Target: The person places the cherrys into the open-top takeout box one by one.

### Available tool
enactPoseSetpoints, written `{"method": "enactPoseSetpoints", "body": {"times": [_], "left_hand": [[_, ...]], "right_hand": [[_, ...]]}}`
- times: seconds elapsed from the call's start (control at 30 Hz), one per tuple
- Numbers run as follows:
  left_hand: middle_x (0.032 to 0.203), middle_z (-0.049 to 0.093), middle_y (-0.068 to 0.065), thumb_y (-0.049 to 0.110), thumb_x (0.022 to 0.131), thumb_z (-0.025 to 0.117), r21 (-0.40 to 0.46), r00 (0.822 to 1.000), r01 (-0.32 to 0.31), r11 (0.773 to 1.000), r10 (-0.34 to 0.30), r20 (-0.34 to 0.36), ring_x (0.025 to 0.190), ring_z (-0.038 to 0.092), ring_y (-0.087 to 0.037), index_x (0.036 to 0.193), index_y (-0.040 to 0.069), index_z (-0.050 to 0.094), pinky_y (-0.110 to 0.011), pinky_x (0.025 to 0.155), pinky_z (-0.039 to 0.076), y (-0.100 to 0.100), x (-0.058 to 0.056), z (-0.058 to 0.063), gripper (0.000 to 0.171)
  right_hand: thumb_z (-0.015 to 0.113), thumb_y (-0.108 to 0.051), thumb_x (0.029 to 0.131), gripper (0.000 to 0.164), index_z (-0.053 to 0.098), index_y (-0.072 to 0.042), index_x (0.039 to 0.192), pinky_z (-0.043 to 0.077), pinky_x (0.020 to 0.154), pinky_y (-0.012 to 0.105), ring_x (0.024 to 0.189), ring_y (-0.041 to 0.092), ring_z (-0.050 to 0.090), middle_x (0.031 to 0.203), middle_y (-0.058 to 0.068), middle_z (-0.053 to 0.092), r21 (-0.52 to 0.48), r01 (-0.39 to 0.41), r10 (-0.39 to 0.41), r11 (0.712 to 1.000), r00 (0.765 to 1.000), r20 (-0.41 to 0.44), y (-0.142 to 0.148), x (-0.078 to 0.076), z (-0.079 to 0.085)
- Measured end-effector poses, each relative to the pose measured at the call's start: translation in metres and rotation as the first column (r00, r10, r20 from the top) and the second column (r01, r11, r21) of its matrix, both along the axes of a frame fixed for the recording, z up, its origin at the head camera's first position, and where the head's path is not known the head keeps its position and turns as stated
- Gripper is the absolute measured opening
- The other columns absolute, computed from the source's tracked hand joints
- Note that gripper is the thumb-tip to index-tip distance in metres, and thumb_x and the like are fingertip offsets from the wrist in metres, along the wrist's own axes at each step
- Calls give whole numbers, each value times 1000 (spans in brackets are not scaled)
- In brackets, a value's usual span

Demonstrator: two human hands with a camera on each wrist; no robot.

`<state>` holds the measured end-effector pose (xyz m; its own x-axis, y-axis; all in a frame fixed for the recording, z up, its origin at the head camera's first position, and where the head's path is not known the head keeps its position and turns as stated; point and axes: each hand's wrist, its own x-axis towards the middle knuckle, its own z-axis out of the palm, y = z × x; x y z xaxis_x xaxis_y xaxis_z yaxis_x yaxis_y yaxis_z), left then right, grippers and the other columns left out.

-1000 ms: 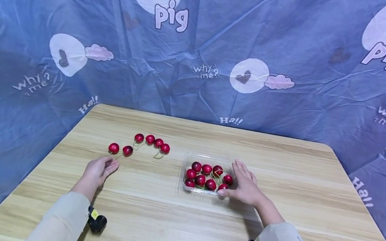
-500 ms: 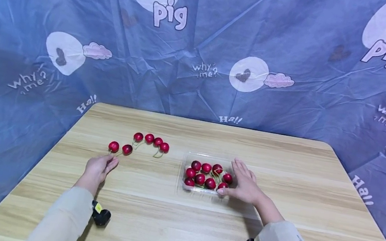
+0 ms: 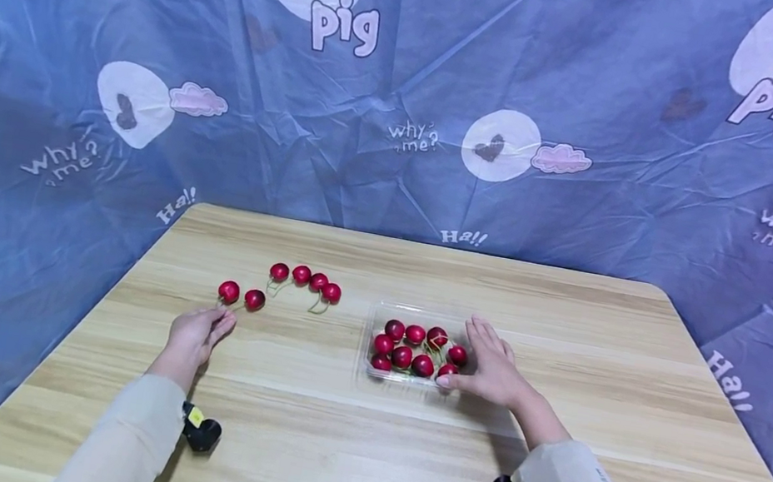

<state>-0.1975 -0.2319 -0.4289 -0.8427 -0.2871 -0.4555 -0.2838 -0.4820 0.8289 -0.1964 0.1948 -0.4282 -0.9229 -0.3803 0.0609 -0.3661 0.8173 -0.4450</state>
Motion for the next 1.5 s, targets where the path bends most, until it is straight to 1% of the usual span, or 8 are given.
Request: {"method": "enactPoseSetpoints", "body": {"times": [0.2, 0.4, 0.57, 0.7, 1.0, 1.2, 1.37, 1.5], "left_hand": [[73, 59, -4, -1, 89, 41, -25, 998, 51, 998, -52, -37, 74, 61, -11, 114, -8, 40, -23, 81, 41, 0, 3, 4, 26], [78, 59, -4, 1, 89, 42, -45, 994, 87, 995, -90, -55, 80, 60, -11, 123, -9, 32, -23, 82, 41, 3, 6, 8, 38], [77, 59, -4, 0, 88, 42, -10, 991, 98, 995, -99, -88, 77, 60, -11, 127, -9, 27, -23, 82, 41, 9, 6, 14, 42], [75, 60, -5, -2, 88, 42, 16, 987, 107, 994, -104, -119, 74, 61, -11, 124, -10, 29, -23, 81, 42, 14, 7, 18, 39], [77, 59, -6, -3, 87, 43, 28, 975, 158, 987, -152, -165, 74, 61, -12, 126, -12, 25, -22, 82, 42, 26, 11, 26, 43], [79, 59, -6, -4, 87, 43, 5, 965, 186, 983, -182, -189, 74, 61, -13, 116, -10, 35, -24, 81, 42, 35, 11, 29, 31], [76, 59, -4, -4, 87, 42, -2, 956, 212, 977, -208, -207, 75, 61, -13, 111, -10, 38, -24, 80, 43, 43, 11, 31, 25], [76, 60, -4, -3, 87, 43, -16, 950, 232, 973, -230, -212, 75, 61, -13, 106, -6, 42, -24, 80, 43, 50, 11, 32, 19]], "right_hand": [[63, -60, 61, 109, 18, 9, 133, 5, 95, 57, 126, 39, 6, 139, 25, 10, -9, -1, 2, 1000, 1000, 6, 2, 0, 0], [63, -59, 61, 109, 18, 8, 133, 5, 95, 57, 126, 38, 5, 139, 24, 11, -20, -2, 2, 1000, 1000, 14, 3, 0, 0], [64, -59, 61, 108, 19, 8, 133, 5, 95, 57, 126, 38, 5, 139, 24, 11, -22, -1, 2, 1000, 1000, 16, 3, 0, 0], [64, -59, 61, 108, 19, 8, 133, 5, 95, 57, 126, 38, 6, 139, 24, 11, -21, -2, 2, 1000, 1000, 11, 3, 0, -1], [64, -58, 62, 108, 18, 9, 133, 5, 95, 57, 126, 39, 6, 139, 24, 11, -25, -3, 3, 1000, 1000, 9, 2, 1, -1], [64, -58, 61, 108, 18, 9, 133, 5, 95, 57, 126, 39, 6, 139, 24, 10, -27, -1, 2, 1000, 1000, 8, 2, 1, -1], [64, -58, 61, 109, 18, 9, 133, 4, 95, 58, 126, 38, 5, 139, 24, 10, -31, -2, 2, 1000, 1000, 10, 1, 1, -1], [64, -58, 62, 109, 17, 8, 133, 4, 95, 58, 126, 38, 5, 139, 24, 10, -31, -2, 2, 1000, 1000, 5, 1, 1, -1]]}}
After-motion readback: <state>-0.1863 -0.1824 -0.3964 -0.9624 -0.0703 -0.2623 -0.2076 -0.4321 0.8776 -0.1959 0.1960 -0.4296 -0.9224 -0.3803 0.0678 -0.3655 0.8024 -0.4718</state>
